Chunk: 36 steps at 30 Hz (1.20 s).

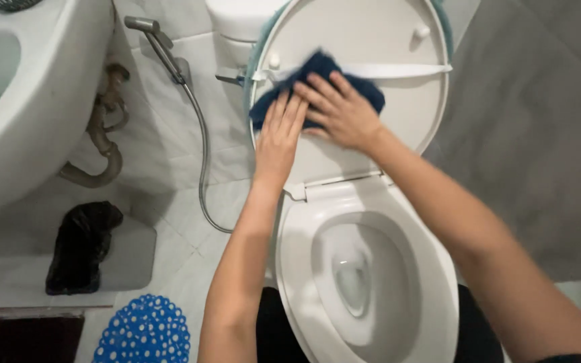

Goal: The person cleans a white toilet using a dark blue cloth, wiping the tank, seat, and rim. They then move to the sink to rinse the cloth and a green scoop under running water. The person proceeds to wipe the tiled walls and floor with the damp cloth before returning to the sink to mix a cleaning powder into the scoop.

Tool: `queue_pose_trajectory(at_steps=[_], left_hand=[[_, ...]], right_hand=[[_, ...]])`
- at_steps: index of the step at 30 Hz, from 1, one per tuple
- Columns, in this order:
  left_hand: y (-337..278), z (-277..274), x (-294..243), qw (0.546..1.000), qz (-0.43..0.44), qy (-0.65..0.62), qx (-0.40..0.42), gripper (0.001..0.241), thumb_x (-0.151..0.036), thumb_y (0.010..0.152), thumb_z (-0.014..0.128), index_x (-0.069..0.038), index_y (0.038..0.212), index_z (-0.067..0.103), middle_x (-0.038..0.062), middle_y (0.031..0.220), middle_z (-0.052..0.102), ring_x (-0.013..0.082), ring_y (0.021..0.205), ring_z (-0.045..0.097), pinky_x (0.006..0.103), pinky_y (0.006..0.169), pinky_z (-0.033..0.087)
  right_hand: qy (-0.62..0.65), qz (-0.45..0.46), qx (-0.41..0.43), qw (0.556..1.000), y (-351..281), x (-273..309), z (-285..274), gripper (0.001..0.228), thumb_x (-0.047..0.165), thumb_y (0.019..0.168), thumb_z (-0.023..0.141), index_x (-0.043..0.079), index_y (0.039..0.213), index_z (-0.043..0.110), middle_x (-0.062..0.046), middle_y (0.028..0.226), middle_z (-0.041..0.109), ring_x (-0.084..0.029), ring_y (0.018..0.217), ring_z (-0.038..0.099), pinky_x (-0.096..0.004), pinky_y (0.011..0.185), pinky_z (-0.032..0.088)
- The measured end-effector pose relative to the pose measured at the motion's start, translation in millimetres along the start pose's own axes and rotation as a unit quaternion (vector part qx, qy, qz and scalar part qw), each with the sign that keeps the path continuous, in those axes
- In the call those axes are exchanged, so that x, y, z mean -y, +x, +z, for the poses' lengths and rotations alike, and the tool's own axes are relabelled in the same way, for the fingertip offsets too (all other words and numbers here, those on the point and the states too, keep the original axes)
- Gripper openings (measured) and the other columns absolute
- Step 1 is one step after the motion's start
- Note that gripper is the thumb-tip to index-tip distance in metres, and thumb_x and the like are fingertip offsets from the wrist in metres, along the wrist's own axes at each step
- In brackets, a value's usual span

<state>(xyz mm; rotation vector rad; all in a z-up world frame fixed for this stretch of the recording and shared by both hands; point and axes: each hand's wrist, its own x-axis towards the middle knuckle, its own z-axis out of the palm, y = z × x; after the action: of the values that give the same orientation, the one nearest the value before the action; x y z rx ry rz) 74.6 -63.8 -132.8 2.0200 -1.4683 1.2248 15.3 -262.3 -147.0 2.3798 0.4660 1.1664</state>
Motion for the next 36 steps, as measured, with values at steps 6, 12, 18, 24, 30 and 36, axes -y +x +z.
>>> queue_pose_trajectory(at_steps=[6, 12, 18, 24, 30, 36], left_hand=[[-72.5, 9.4, -33.8, 0.99, -0.076, 0.088, 0.077, 0.033, -0.007, 0.108, 0.045, -0.003, 0.138, 0.058, 0.017, 0.143, 0.057, 0.0378, 0.128, 0.056, 0.0458, 0.109, 0.049], [-183.8, 71.2, -117.3, 0.953, -0.165, 0.159, 0.199, 0.037, -0.011, 0.098, 0.053, 0.003, 0.131, 0.061, 0.027, 0.133, 0.061, 0.0442, 0.125, 0.059, 0.0433, 0.096, 0.054], [-185.5, 104.7, -158.5, 0.942, -0.236, 0.071, 0.23, 0.042, -0.013, 0.09, 0.053, 0.005, 0.127, 0.062, 0.028, 0.131, 0.062, 0.0477, 0.129, 0.054, 0.0522, 0.11, 0.041], [-129.3, 68.5, -176.2, 0.955, -0.159, -0.149, 0.199, 0.058, -0.007, 0.084, 0.059, 0.004, 0.14, 0.053, 0.023, 0.143, 0.056, 0.0455, 0.132, 0.051, 0.0551, 0.115, 0.037], [-119.5, 83.3, -205.0, 0.951, -0.212, -0.153, 0.163, 0.047, -0.016, 0.087, 0.058, 0.004, 0.128, 0.065, 0.023, 0.135, 0.064, 0.0448, 0.131, 0.054, 0.054, 0.116, 0.036], [-124.1, 47.5, -163.7, 0.953, -0.238, -0.084, 0.169, 0.042, -0.019, 0.088, 0.065, 0.005, 0.122, 0.069, 0.025, 0.129, 0.067, 0.0449, 0.137, 0.049, 0.0548, 0.121, 0.026]], right_hand=[[0.151, 0.009, 0.027, 0.988, -55.3, 76.8, 55.2, 0.039, 0.046, 0.102, 0.051, 0.024, 0.133, 0.064, -0.01, 0.151, 0.054, -0.033, 0.142, 0.047, -0.057, 0.125, 0.023], [0.193, -0.144, 0.151, 0.959, -86.6, 91.0, 18.1, 0.03, 0.022, 0.097, 0.059, 0.023, 0.126, 0.061, 0.001, 0.16, 0.045, -0.02, 0.147, 0.041, -0.047, 0.13, 0.023], [0.199, -0.161, 0.187, 0.949, -96.2, 71.3, -2.1, 0.022, 0.014, 0.099, 0.053, 0.017, 0.116, 0.067, 0.007, 0.154, 0.049, -0.016, 0.146, 0.039, -0.046, 0.132, 0.019], [0.203, -0.133, 0.212, 0.947, -166.1, 16.5, -24.6, 0.029, 0.015, 0.094, 0.054, 0.016, 0.12, 0.067, 0.003, 0.143, 0.06, -0.019, 0.14, 0.048, -0.051, 0.13, 0.025], [0.091, -0.192, 0.289, 0.934, -175.6, 7.3, -38.1, 0.047, 0.018, 0.087, 0.063, 0.02, 0.133, 0.059, 0.009, 0.156, 0.044, -0.018, 0.146, 0.038, -0.053, 0.134, 0.02], [0.065, -0.24, 0.211, 0.945, -126.4, 34.2, -21.8, 0.046, 0.019, 0.09, 0.064, 0.026, 0.136, 0.059, 0.011, 0.16, 0.039, -0.019, 0.148, 0.036, -0.055, 0.132, 0.026]])
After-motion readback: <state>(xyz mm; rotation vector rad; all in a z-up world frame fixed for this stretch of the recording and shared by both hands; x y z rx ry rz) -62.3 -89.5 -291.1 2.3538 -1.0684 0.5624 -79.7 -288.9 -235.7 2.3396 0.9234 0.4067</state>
